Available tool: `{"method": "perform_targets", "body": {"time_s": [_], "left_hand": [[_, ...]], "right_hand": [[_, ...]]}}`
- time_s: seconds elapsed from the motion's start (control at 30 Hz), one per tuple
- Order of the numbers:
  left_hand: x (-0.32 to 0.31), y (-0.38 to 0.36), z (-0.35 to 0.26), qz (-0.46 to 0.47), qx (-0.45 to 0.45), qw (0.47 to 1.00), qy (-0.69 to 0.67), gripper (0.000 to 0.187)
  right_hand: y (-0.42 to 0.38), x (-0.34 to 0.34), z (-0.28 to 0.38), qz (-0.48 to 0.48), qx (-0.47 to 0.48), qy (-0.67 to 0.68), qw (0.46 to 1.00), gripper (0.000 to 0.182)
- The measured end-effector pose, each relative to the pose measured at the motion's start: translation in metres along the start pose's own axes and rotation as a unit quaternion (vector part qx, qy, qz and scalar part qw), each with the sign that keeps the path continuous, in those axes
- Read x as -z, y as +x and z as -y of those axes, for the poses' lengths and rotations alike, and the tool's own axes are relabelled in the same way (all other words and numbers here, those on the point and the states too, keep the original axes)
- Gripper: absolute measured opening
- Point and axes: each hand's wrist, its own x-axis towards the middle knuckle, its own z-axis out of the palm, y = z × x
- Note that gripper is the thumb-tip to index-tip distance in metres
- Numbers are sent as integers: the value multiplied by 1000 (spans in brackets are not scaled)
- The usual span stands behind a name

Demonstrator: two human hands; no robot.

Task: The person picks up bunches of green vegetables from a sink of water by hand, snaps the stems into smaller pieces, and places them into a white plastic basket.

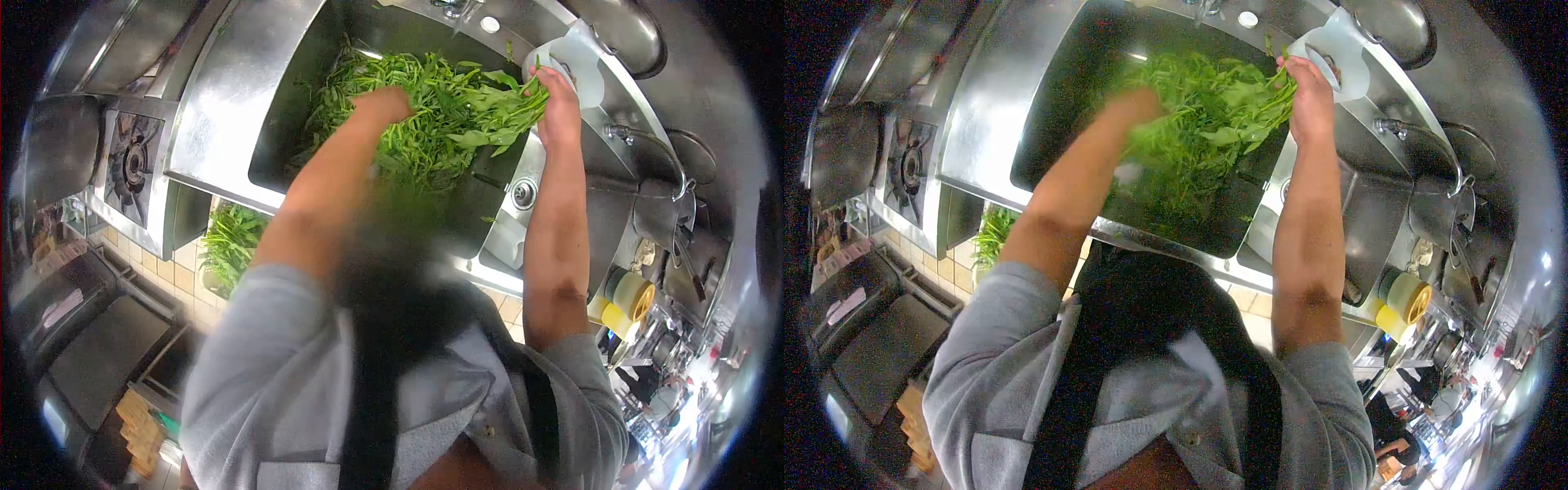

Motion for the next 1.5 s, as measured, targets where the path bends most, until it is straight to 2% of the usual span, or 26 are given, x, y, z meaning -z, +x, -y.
{"method": "perform_targets", "body": {"time_s": [0.03, 0.07, 0.1, 0.17, 0.2, 0.23, 0.27, 0.3, 0.37, 0.43, 0.5, 0.53, 0.67, 0.77, 0.87, 0.9, 0.93, 1.0, 1.1, 1.13, 1.17, 1.2, 1.3, 1.37, 1.47, 1.5], "left_hand": [[2, -4, -11, -23, -8, 998, -62, 87], [-9, -14, -20, -183, -127, 969, -109, 95], [-18, -41, -35, -337, -239, 898, -152, 102], [-26, -62, -64, -556, -318, 766, -49, 88], [-25, -63, -70, -561, -312, 765, -47, 88], [-23, -64, -74, -436, -310, 829, -161, 82], [-21, -65, -75, -299, -299, 865, -271, 76], [-20, -64, -73, -306, -295, 863, -272, 76], [-16, -64, -64, -254, -257, 852, -379, 62], [-8, -68, -53, -307, -250, 845, -361, 54], [3, -76, -37, -281, -213, 873, -336, 50], [5, -75, -31, -290, -186, 887, -308, 52], [-3, -69, -3, -319, -198, 879, -293, 54], [-15, -79, 14, -334, -122, 884, -303, 53], [-34, -109, 39, -379, -81, 856, -342, 51], [-39, -123, 50, -375, -74, 847, -370, 51], [-46, -141, 61, -373, -65, 836, -398, 51], [-58, -188, 84, -378, -22, 796, -472, 55], [-82, -251, 132, -385, 123, 773, -489, 54], [-100, -265, 152, -431, 150, 743, -490, 52], [-123, -270, 183, -473, 188, 730, -457, 53], [-128, -298, 190, -472, 228, 706, -476, 53], [-184, -324, 260, -480, 309, 646, -507, 50], [-230, -321, 318, -445, 406, 671, -432, 59], [-345, -259, 426, -395, 410, 761, -312, 87], [-346, -260, 421, -396, 410, 758, -317, 87]], "right_hand": [[0, 0, -6, 1, -1, 2, 1000, 24], [0, -1, -14, 12, 14, -12, 1000, 25], [1, -4, -21, 26, 31, -26, 999, 26], [-3, -23, -30, 24, 7, 10, 1000, 23], [-6, -33, -32, 40, -17, 91, 995, 23], [-8, -41, -33, 55, -40, 170, 983, 23], [-11, -48, -31, 65, -58, 186, 979, 24], [-8, -51, -28, 74, -57, 186, 978, 24], [-3, -60, -23, 165, -73, 153, 972, 25], [-3, -76, -15, 182, -69, 108, 975, 27], [9, -87, -12, 255, 24, -73, 964, 31], [19, -91, -9, 268, 31, -126, 955, 32], [64, -102, -10, 234, -26, -45, 971, 21], [70, -107, 1, 226, -15, -43, 973, 17], [84, -104, -7, 308, -28, 22, 951, 26], [78, -104, -9, 320, -53, 10, 946, 38], [61, -106, -13, 268, -67, -57, 959, 45], [72, -88, -56, 289, -11, -299, 909, 51], [36, -56, -95, 282, -99, -286, 910, 41], [31, -39, -117, 271, -93, -306, 908, 42], [23, -24, -124, 303, -154, -280, 898, 42], [7, -11, -133, 282, -179, -228, 915, 41], [-35, 12, -133, 236, -221, -257, 911, 41], [-53, 25, -135, 216, -230, -273, 909, 41], [-74, 31, -130, 203, -233, -249, 918, 42], [-82, 28, -124, 194, -235, -253, 918, 43]]}}
